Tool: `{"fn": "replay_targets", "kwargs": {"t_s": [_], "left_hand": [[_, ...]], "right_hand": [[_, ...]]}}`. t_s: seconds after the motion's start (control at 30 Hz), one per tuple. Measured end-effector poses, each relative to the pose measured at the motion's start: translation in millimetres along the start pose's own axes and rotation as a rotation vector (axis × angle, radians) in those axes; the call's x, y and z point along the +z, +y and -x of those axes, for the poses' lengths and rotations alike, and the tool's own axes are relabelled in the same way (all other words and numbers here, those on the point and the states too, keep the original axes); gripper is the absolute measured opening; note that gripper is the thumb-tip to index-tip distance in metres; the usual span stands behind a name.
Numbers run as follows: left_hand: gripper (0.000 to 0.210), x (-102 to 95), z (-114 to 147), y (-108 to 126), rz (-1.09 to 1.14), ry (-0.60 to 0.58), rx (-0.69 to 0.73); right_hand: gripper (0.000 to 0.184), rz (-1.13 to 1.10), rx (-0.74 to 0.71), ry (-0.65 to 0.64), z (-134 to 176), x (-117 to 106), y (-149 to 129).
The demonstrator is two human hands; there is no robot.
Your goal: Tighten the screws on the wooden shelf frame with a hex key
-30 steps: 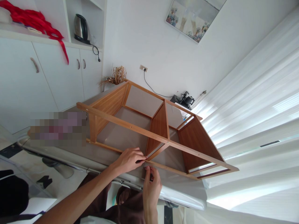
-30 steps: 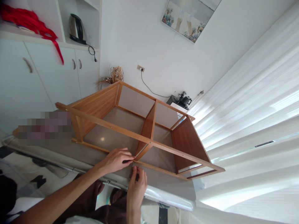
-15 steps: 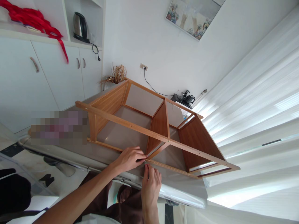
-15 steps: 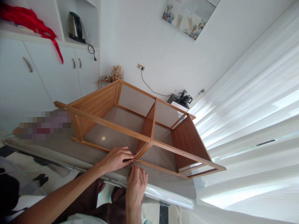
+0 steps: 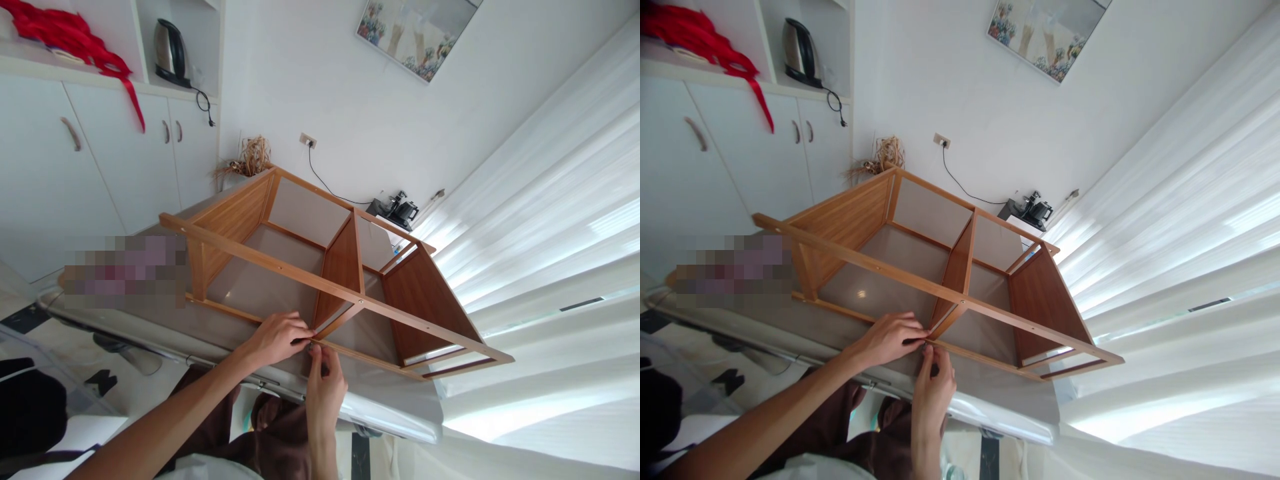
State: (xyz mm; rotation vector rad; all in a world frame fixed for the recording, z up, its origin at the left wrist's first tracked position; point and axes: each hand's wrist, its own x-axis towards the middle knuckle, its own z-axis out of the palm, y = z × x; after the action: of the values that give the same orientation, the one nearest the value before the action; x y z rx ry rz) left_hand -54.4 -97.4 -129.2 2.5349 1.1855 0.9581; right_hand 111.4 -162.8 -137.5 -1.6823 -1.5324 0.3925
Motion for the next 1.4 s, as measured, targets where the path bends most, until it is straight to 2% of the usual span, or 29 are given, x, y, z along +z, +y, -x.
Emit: {"fn": "replay_targets", "kwargs": {"t_s": [0.07, 0.13, 0.27, 0.33, 0.4, 0.47, 0.6, 0.7, 1.17, 1.4], "left_hand": [[0.020, -0.4, -0.4, 0.6, -0.009, 0.001, 0.002], [0.020, -0.6, -0.5, 1.1, -0.015, 0.002, 0.002], [0.020, -1.2, 0.1, 1.6, -0.012, 0.004, -0.002], [0.021, -1.2, 0.4, 1.2, -0.005, 0.001, -0.001], [0.022, -0.7, 0.6, 0.6, 0.000, -0.002, -0.001], [0.022, 0.1, 0.7, 0.1, 0.001, -0.004, -0.003], [0.021, 1.0, 0.8, -0.1, -0.007, -0.010, 0.001], [0.020, 0.0, 0.6, 0.6, -0.019, -0.002, 0.005], [0.021, 0.5, 0.8, 0.2, -0.011, 0.013, 0.011], [0.021, 1.4, 1.6, 0.2, -0.013, 0.005, 0.008]], "right_hand": [[0.034, -0.061, 0.054, -0.028, -0.7, -1.3, 0.7], [0.035, -0.046, 0.045, -0.013, 0.8, -1.0, 3.0], [0.037, 0.162, -0.164, 0.094, 6.9, 3.6, 8.2], [0.038, 0.258, -0.288, 0.087, 8.7, 5.3, 8.8], [0.037, 0.289, -0.331, 0.059, 8.6, 5.2, 8.2], [0.036, 0.252, -0.260, 0.054, 6.5, 3.6, 7.0], [0.035, 0.017, 0.036, -0.001, 0.5, -2.0, 4.0], [0.036, -0.086, 0.137, -0.034, -1.6, -5.6, 1.3], [0.034, -0.047, 0.058, 0.002, 1.0, -4.4, 3.0], [0.034, 0.057, -0.097, 0.040, 5.0, 2.0, 10.9]]}}
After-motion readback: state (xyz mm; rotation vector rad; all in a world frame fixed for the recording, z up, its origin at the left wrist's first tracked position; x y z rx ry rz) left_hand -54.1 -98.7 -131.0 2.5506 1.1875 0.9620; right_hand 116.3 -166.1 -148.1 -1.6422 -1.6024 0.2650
